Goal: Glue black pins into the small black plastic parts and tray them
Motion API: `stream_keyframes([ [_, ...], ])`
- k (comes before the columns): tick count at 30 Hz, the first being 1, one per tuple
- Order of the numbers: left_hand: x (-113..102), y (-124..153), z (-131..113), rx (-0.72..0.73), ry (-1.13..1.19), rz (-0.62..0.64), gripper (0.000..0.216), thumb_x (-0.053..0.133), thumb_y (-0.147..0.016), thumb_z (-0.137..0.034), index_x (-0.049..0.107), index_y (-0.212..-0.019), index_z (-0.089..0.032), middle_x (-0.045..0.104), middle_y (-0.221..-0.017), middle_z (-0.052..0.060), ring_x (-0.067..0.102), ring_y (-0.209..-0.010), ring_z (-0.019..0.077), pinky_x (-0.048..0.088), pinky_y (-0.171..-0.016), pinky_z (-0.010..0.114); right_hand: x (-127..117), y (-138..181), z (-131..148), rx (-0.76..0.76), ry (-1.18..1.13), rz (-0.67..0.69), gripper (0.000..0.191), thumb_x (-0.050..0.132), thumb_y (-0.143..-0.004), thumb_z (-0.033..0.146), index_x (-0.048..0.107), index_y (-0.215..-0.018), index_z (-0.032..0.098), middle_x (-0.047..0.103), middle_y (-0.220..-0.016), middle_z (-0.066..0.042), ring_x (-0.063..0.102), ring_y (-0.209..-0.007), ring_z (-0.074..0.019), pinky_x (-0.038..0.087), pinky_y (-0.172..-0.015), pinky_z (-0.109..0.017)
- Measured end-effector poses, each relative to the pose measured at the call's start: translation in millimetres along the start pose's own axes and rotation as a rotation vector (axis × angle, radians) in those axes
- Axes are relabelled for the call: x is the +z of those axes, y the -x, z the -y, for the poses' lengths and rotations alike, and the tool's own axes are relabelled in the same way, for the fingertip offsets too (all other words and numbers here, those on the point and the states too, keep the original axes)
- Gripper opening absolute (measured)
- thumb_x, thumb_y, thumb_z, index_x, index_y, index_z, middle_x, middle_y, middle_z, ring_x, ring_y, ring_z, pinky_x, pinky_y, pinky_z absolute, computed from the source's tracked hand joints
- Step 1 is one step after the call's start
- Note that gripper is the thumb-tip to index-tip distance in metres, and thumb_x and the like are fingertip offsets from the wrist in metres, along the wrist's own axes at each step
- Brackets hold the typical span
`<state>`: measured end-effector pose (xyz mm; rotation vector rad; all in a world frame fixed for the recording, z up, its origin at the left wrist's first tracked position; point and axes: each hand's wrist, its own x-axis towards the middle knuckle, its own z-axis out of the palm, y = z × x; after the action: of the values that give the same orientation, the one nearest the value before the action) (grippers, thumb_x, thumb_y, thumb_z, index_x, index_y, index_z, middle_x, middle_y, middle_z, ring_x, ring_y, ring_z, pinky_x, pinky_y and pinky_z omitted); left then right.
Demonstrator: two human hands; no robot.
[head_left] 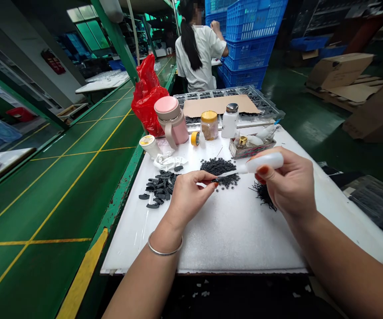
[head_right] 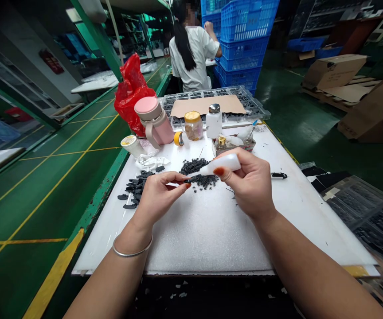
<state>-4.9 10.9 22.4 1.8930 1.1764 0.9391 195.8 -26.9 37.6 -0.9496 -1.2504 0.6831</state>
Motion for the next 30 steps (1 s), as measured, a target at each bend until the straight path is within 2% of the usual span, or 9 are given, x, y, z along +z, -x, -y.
stream_keyframes([
  [4,-2,-1,-1,-0.096,0.244,0.078,0.016,0.072,-0.075,-0.026,0.073,-0.088,-0.016,0.07,-0.079,0.004,0.063,-0.071,0.0145,0.05,-0.062,0.022,-6,-12,-6,0.252,-0.415,-0.112,0.016,0.073,-0.078,0.033,0.065,-0.087,0.022,0.057,-0.073,0.0,0.048,-0.058,-0.0092,0.032,-0.044,-0.02],
  [7,-3,-2,0,-0.162,0.454,0.119,0.024,0.076,-0.072,-0.029,0.071,-0.09,-0.014,0.07,-0.08,0.006,0.062,-0.067,0.0137,0.05,-0.058,0.021,-6,-16,-9,0.439,-0.544,-0.128,0.033,0.081,-0.065,0.019,0.059,-0.089,0.023,0.061,-0.086,0.0,0.056,-0.071,-0.01,0.035,-0.047,-0.015],
  [9,-4,-3,2,-0.187,0.558,0.129,0.027,0.078,-0.07,-0.029,0.069,-0.09,-0.014,0.07,-0.08,0.006,0.063,-0.066,0.0137,0.05,-0.057,0.021,-2,-14,-10,0.528,-0.551,-0.075,0.043,0.082,-0.057,0.01,0.055,-0.089,0.022,0.06,-0.088,0.001,0.056,-0.074,-0.0093,0.039,-0.051,-0.014],
  [11,-5,-3,4,-0.205,0.623,0.132,0.027,0.079,-0.069,-0.028,0.067,-0.089,-0.014,0.071,-0.081,0.007,0.063,-0.067,0.0136,0.05,-0.057,0.02,5,-10,-12,0.582,-0.508,0.007,0.044,0.082,-0.056,0.01,0.053,-0.087,0.021,0.056,-0.083,0.003,0.051,-0.067,-0.0073,0.04,-0.054,-0.016],
  [15,-6,-3,5,-0.258,0.69,0.147,0.027,0.081,-0.067,-0.027,0.064,-0.083,-0.013,0.07,-0.078,0.007,0.064,-0.068,0.0143,0.049,-0.057,0.019,17,-1,-18,0.599,-0.353,0.241,0.029,0.077,-0.069,0.027,0.055,-0.086,0.017,0.048,-0.068,0.005,0.042,-0.057,-0.007,0.035,-0.051,-0.019],
  [18,-6,-3,5,-0.266,0.712,0.171,0.025,0.083,-0.063,-0.024,0.065,-0.077,-0.012,0.068,-0.075,0.005,0.062,-0.066,0.0131,0.049,-0.057,0.02,21,3,-19,0.561,-0.269,0.382,0.025,0.07,-0.078,0.036,0.06,-0.084,0.014,0.054,-0.07,0.001,0.046,-0.061,-0.0091,0.035,-0.053,-0.02],
  [21,-5,-4,4,-0.214,0.688,0.184,0.019,0.082,-0.064,-0.021,0.068,-0.075,-0.013,0.067,-0.075,0.004,0.059,-0.065,0.0117,0.049,-0.059,0.02,22,3,-18,0.615,-0.289,0.437,0.029,0.067,-0.08,0.041,0.06,-0.079,0.013,0.061,-0.077,-0.004,0.05,-0.064,-0.0102,0.034,-0.051,-0.02],
  [26,-2,-2,-3,-0.065,0.586,0.193,0.014,0.08,-0.067,-0.02,0.07,-0.072,-0.014,0.067,-0.081,0.007,0.062,-0.078,0.0176,0.053,-0.07,0.027,22,3,-21,0.787,-0.402,0.534,0.041,0.063,-0.081,0.05,0.06,-0.068,0.011,0.057,-0.061,-0.004,0.047,-0.05,-0.0089,0.028,-0.042,-0.019],
  [30,-1,0,-7,-0.028,0.568,0.227,0.014,0.08,-0.067,-0.022,0.07,-0.072,-0.013,0.065,-0.084,0.008,0.063,-0.079,0.0208,0.055,-0.069,0.031,21,4,-23,0.87,-0.464,0.59,0.034,0.071,-0.077,0.042,0.06,-0.069,0.012,0.056,-0.057,-0.001,0.044,-0.046,-0.0064,0.025,-0.041,-0.017],
])
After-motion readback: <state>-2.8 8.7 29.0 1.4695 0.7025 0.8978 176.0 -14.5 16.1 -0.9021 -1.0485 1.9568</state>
